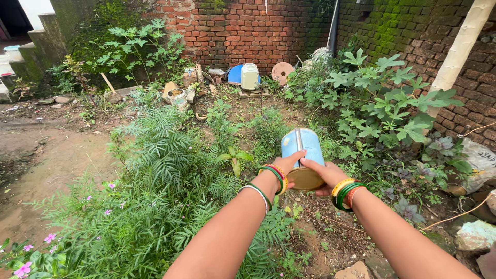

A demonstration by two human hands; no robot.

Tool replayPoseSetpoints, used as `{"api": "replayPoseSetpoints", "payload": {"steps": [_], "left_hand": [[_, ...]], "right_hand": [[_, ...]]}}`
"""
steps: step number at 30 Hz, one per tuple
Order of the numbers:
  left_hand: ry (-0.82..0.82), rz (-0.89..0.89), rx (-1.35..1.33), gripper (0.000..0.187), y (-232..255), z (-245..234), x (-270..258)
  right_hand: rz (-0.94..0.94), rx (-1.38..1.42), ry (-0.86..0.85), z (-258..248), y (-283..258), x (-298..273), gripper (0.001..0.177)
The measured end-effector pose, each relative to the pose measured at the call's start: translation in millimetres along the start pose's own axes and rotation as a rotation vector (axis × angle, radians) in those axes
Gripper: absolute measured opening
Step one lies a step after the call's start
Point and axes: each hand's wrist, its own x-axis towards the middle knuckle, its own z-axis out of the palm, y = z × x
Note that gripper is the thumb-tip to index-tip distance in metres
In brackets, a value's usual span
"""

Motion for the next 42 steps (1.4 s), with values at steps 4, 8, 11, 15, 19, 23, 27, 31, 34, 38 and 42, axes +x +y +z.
{"api": "replayPoseSetpoints", "payload": {"steps": [4, 8, 11, 15, 19, 23, 27, 31, 34, 38, 42], "left_hand": [[0.024, 0.038, 0.014, 0.11, 11.7, 7.0, -6.5], [-0.009, 0.139, 0.064, 0.109, 12.0, 9.0, -13.9], [0.009, 0.163, 0.08, 0.108, 6.7, 12.9, -17.7], [0.018, 0.035, 0.077, 0.11, -2.5, 12.9, -16.8], [0.015, -0.034, 0.076, 0.108, -5.1, 16.1, -1.9], [0.0, -0.071, 0.035, 0.1, -1.2, 17.9, 7.7], [0.017, -0.048, 0.025, 0.099, 12.1, 21.7, 10.3], [0.003, -0.034, 0.038, 0.098, 23.7, 23.0, 11.2], [-0.013, -0.044, 0.049, 0.096, 26.9, 24.2, 11.7], [-0.021, 0.002, 0.042, 0.102, 21.4, 23.7, 7.2], [0.002, 0.083, 0.063, 0.107, 12.6, 22.1, -4.3]], "right_hand": [[-0.137, 0.093, 0.045, -5.3, 6.8, -2.3, 0.087], [-0.261, 0.095, 0.152, -3.5, 18.3, -7.1, 0.092], [-0.244, 0.096, 0.199, -1.2, 28.6, -7.8, 0.099], [-0.192, 0.09, 0.134, -2.4, 32.0, -2.4, 0.095], [-0.035, 0.071, 0.042, -6.1, 25.9, 4.5, 0.088], [0.02, -0.011, 0.024, -12.3, 11.8, 10.0, 0.088], [0.01, 0.005, 0.05, -19.2, 3.3, 14.5, 0.087], [-0.044, 0.067, 0.065, -24.6, 4.3, 19.7, 0.09], [-0.056, 0.091, 0.087, -24.5, 8.1, 22.6, 0.09], [-0.1, 0.117, 0.156, -20.8, 17.4, 22.5, 0.091], [-0.199, 0.126, 0.17, -15.6, 32.6, 20.0, 0.096]]}}
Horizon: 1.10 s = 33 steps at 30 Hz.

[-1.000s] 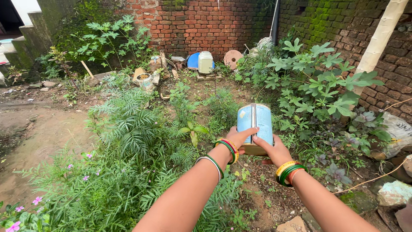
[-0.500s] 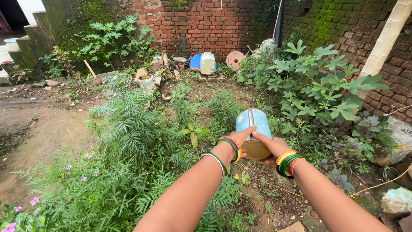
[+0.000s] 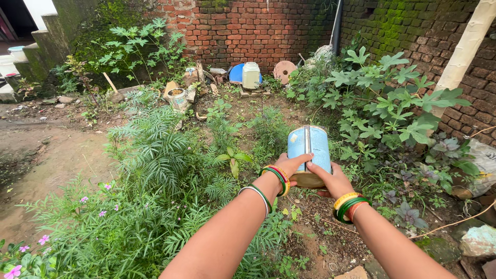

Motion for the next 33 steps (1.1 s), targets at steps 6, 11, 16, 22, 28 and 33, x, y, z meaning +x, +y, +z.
{"api": "replayPoseSetpoints", "payload": {"steps": [6, 11, 16, 22, 28, 33], "left_hand": [[-0.039, 0.018, 0.053, 0.105, -5.8, -8.0, -18.8], [-0.082, 0.02, 0.013, 0.1, -40.1, -37.4, -13.4], [-0.038, 0.097, 0.227, 0.091, -156.2, -118.3, 59.5], [0.318, -0.392, 0.704, 0.078, -323.5, -226.9, 54.9], [0.247, -0.604, 0.137, 0.066, -391.5, -219.8, -3.5], [0.202, -0.407, -0.272, 0.053, -367.4, -196.7, 24.2]], "right_hand": [[-0.006, -0.05, -0.088, 8.9, 6.2, -12.5, 0.101], [-0.085, 0.039, -0.016, 21.7, 17.7, -19.4, 0.106], [-0.223, -0.157, -0.004, 29.9, 25.5, -36.1, 0.11], [-0.284, -0.445, -0.028, 36.3, 15.0, -71.5, 0.12], [-0.418, -0.715, -0.123, 45.1, -0.2, -87.8, 0.13], [-0.434, -0.811, -0.146, 65.6, -18.3, -85.8, 0.134]]}}
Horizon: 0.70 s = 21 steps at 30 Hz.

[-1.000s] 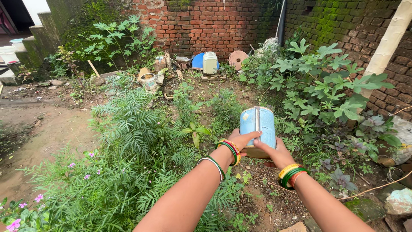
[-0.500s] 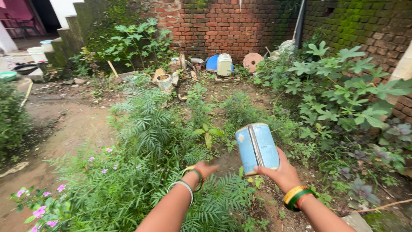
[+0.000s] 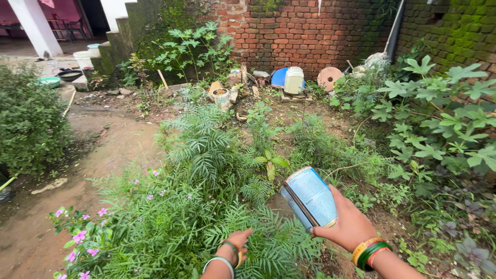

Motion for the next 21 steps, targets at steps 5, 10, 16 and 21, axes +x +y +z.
{"api": "replayPoseSetpoints", "payload": {"steps": [5, 10, 16, 21], "left_hand": [[0.032, 0.132, -0.166, 0.037, 88.3, 29.3, 14.8], [0.064, 0.14, -0.568, 0.028, 193.2, 45.7, 35.6], [-0.161, 0.336, -0.576, 0.039, 272.8, 43.9, 53.6], [-0.061, 0.35, -0.515, 0.044, 305.5, 53.2, 24.6]], "right_hand": [[0.007, -0.198, -0.109, -13.9, -42.9, 15.7, 0.13], [-0.093, -0.203, -0.009, -22.5, -71.6, 37.3, 0.126], [-0.071, -0.223, -0.002, -27.9, -91.5, 63.3, 0.129], [-0.05, -0.167, 0.029, -14.6, -89.9, 99.9, 0.131]]}}
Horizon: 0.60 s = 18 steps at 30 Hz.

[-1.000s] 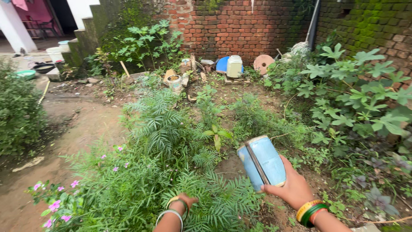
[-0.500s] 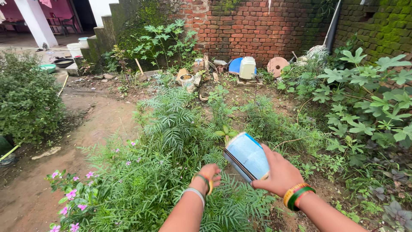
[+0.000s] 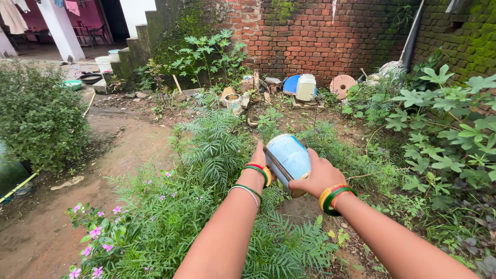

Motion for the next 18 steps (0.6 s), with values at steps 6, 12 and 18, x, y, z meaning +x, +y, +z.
{"api": "replayPoseSetpoints", "payload": {"steps": [6, 12, 18], "left_hand": [[0.095, -0.05, 0.163, 0.052, 23.6, 30.7, -76.6], [0.13, -0.104, 0.254, 0.061, 48.1, 50.4, -124.8], [0.076, -0.095, 0.262, 0.072, 62.3, 42.9, -134.7]], "right_hand": [[0.075, 0.127, -0.012, 24.5, -8.6, 45.9, 0.131], [0.086, 0.124, -0.027, 47.1, -20.3, 90.4, 0.123], [0.142, 0.044, -0.133, 44.6, -33.9, 130.8, 0.111]]}}
